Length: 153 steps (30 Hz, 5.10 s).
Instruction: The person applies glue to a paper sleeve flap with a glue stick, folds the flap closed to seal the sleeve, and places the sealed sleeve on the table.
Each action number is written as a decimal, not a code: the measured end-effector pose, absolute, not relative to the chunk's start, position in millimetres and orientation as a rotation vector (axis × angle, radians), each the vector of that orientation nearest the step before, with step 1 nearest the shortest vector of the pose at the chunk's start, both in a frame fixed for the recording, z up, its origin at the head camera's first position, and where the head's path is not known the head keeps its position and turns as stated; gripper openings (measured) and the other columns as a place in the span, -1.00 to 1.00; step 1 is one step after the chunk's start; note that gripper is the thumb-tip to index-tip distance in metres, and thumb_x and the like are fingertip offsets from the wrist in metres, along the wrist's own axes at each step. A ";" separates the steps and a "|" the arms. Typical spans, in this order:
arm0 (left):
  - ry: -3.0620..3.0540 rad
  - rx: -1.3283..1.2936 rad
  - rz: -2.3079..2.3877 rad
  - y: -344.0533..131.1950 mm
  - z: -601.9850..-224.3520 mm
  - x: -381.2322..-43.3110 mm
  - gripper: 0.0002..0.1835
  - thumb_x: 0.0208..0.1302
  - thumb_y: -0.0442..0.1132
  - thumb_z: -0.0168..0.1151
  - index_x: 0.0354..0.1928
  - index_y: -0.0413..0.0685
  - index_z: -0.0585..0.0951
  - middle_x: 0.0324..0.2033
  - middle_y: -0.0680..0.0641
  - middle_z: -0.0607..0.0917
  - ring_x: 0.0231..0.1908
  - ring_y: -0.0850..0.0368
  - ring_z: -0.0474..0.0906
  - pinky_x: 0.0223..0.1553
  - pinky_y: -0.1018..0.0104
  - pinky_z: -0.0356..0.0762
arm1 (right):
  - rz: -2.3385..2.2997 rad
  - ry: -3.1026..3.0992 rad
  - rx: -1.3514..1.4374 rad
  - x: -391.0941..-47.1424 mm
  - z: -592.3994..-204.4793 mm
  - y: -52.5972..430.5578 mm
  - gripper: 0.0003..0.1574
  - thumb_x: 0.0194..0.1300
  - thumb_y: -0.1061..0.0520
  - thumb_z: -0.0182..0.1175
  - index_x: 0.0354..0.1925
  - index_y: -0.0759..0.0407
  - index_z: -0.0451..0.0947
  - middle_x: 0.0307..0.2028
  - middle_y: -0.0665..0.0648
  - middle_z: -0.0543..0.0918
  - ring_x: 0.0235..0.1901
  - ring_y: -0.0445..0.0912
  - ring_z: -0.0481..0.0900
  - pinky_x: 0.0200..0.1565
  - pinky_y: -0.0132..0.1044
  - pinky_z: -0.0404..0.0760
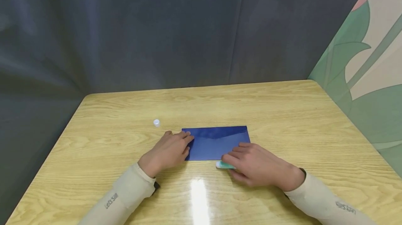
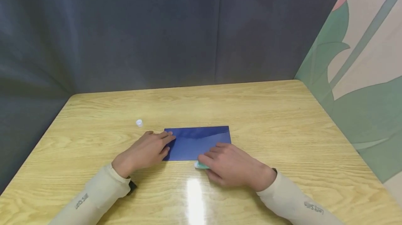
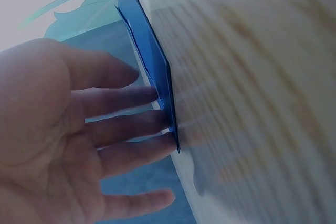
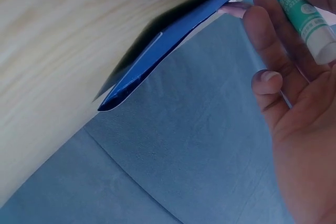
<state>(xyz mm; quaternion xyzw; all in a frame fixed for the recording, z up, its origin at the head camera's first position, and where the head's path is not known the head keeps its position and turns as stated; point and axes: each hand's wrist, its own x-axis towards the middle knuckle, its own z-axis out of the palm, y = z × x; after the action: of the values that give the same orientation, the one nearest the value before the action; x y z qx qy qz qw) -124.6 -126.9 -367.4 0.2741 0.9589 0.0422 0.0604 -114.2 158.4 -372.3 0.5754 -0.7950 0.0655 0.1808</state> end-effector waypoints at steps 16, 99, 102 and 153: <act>2.852 0.615 0.041 -110.2 -362.3 -117.2 -0.51 0.48 -0.17 0.08 0.38 -0.16 0.45 0.39 -0.04 0.41 0.38 -0.05 0.38 0.37 -0.40 0.10 | 0.231 -2.226 1.653 -114.5 -374.0 156.6 -0.73 0.12 0.10 0.32 -0.29 -0.01 0.39 -0.57 -0.20 0.34 -0.56 -0.29 0.28 -0.43 -0.43 0.28; 2.713 0.483 -0.049 -76.2 -355.4 -162.1 -0.38 0.52 -0.13 -0.03 0.56 0.06 0.15 0.49 -0.22 0.21 0.50 -0.23 0.13 0.39 -0.37 0.12 | 0.157 -2.294 1.660 -110.3 -374.0 156.8 -0.74 0.14 0.09 0.29 -0.27 -0.01 0.39 -0.54 -0.23 0.44 -0.53 -0.30 0.32 -0.36 -0.42 0.40; 2.735 0.432 -0.010 -76.0 -356.9 -159.9 -0.39 0.52 -0.13 -0.04 0.55 0.11 0.17 0.50 -0.21 0.20 0.49 -0.25 0.13 0.39 -0.39 0.07 | 0.170 -2.283 1.663 -108.7 -374.1 155.4 -0.75 0.16 0.09 0.29 -0.26 -0.02 0.40 -0.53 -0.23 0.44 -0.53 -0.30 0.33 -0.36 -0.42 0.40; 2.798 0.464 0.339 -89.3 -375.4 -164.1 -0.48 0.53 -0.16 -0.10 0.48 0.05 0.32 0.53 0.08 0.20 0.56 -0.11 0.01 0.55 -0.16 -0.28 | 0.148 -2.285 1.639 -106.8 -373.9 157.8 -0.72 0.13 0.07 0.33 -0.34 -0.04 0.36 -0.57 -0.24 0.35 -0.56 -0.33 0.25 -0.40 -0.46 0.29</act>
<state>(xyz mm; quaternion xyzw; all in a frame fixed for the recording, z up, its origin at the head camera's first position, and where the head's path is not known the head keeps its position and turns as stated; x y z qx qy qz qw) -164.1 -89.3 -375.4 0.1609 0.9696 0.1173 0.1421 -106.8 157.8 -373.9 0.5742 -0.8008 0.0519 0.1623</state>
